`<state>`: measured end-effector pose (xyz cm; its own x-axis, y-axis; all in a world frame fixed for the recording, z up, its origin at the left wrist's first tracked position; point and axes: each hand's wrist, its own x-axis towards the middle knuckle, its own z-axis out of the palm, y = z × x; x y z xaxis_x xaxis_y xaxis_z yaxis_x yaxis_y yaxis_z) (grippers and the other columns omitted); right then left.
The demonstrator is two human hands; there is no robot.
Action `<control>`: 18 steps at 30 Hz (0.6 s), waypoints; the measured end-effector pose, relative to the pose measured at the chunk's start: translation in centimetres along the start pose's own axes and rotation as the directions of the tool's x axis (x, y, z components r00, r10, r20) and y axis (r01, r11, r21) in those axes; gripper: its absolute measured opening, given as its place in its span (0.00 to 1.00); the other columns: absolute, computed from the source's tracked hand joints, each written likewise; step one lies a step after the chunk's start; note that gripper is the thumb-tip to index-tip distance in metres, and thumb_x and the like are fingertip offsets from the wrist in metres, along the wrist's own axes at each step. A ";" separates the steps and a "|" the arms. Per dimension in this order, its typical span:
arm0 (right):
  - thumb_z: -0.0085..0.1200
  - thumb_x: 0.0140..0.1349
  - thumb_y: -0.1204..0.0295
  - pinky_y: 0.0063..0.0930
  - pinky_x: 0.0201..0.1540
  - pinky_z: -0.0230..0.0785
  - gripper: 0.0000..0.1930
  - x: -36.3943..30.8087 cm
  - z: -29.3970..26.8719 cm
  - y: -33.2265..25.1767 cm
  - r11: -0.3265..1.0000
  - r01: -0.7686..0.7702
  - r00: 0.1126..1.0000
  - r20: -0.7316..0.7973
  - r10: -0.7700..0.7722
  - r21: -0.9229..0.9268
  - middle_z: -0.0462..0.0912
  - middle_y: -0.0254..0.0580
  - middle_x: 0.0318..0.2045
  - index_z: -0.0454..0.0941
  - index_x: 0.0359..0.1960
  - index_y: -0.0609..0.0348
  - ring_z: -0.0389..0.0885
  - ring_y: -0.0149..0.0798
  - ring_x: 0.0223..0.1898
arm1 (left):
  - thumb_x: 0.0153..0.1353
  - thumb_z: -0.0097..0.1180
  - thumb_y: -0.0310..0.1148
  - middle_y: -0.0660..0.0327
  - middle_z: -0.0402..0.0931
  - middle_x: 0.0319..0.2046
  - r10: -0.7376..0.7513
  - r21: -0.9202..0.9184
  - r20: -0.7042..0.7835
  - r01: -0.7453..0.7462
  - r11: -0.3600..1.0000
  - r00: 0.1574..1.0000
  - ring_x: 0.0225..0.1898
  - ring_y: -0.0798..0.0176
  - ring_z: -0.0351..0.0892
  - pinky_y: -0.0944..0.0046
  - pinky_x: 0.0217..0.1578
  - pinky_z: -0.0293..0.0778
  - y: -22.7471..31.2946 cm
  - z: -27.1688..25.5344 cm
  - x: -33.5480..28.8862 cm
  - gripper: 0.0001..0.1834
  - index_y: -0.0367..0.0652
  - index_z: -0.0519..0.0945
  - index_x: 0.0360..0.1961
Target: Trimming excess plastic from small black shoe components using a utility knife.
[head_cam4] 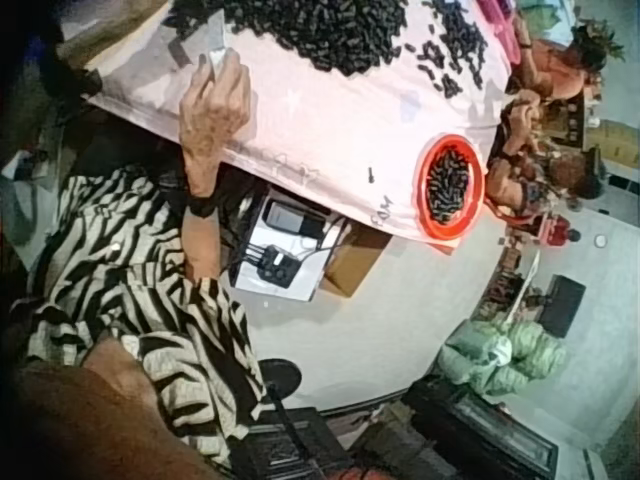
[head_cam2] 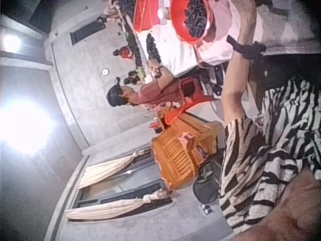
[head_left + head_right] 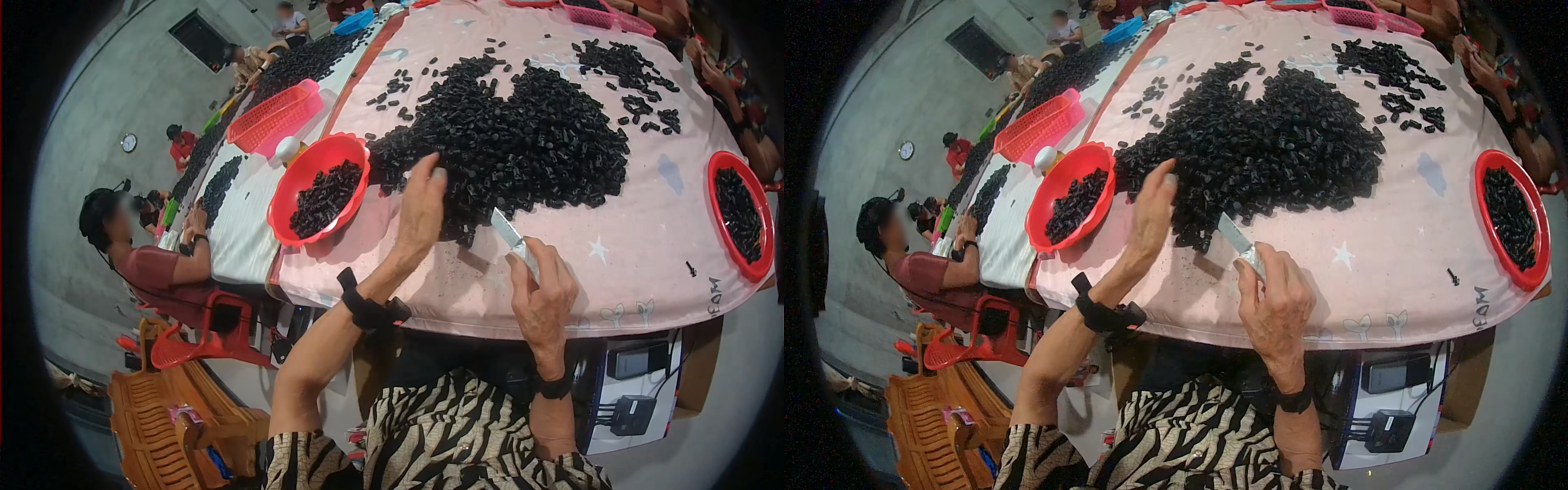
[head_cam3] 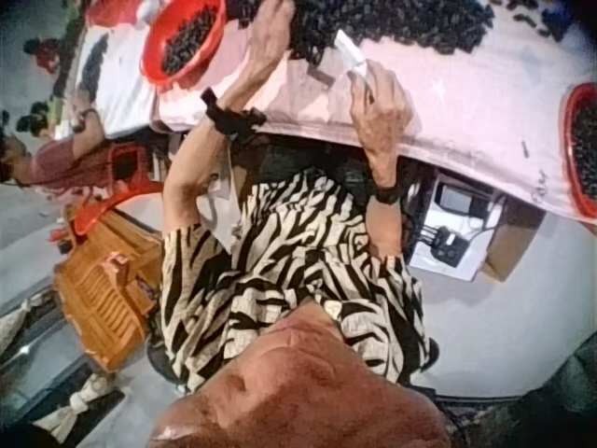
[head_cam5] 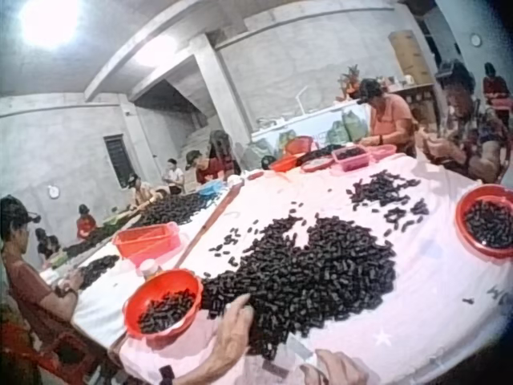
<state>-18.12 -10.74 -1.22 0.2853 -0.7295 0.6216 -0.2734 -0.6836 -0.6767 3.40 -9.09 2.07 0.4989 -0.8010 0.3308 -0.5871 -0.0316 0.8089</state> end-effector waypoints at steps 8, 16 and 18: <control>0.59 0.57 0.75 0.36 0.28 0.67 0.12 0.1 -0.3 -0.2 1.000 -0.015 1.000 0.023 0.015 -0.007 0.77 0.46 0.27 0.75 0.42 0.64 0.77 0.45 0.27 | 0.65 0.43 0.47 0.33 0.58 0.58 -0.289 0.244 -0.258 0.352 0.904 0.922 0.61 0.37 0.58 0.48 0.62 0.54 -3.6 -2.6 0.7 0.36 0.26 0.57 0.62; 0.59 0.56 0.76 0.36 0.27 0.66 0.13 0.1 -0.3 0.2 1.000 -0.019 1.000 0.022 0.018 0.023 0.76 0.46 0.26 0.75 0.43 0.64 0.76 0.45 0.26 | 0.65 0.44 0.52 0.28 0.48 0.63 -0.270 0.336 -0.336 0.382 0.861 0.902 0.66 0.32 0.47 0.45 0.65 0.48 -4.5 -0.4 3.0 0.42 0.26 0.49 0.65; 0.59 0.56 0.76 0.37 0.27 0.66 0.13 0.1 -0.3 0.1 0.999 -0.030 0.999 0.026 0.029 0.027 0.76 0.45 0.25 0.75 0.43 0.65 0.76 0.45 0.26 | 0.65 0.44 0.54 0.27 0.45 0.64 -0.283 0.396 -0.363 0.422 0.815 0.888 0.66 0.30 0.46 0.45 0.66 0.46 -4.8 -0.2 3.8 0.44 0.28 0.48 0.67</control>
<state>-18.34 -10.91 -1.11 0.3010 -0.7481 0.5913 -0.2565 -0.6608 -0.7054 8.20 -11.90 -0.44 0.8406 -0.4852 0.2408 -0.5206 -0.6007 0.6067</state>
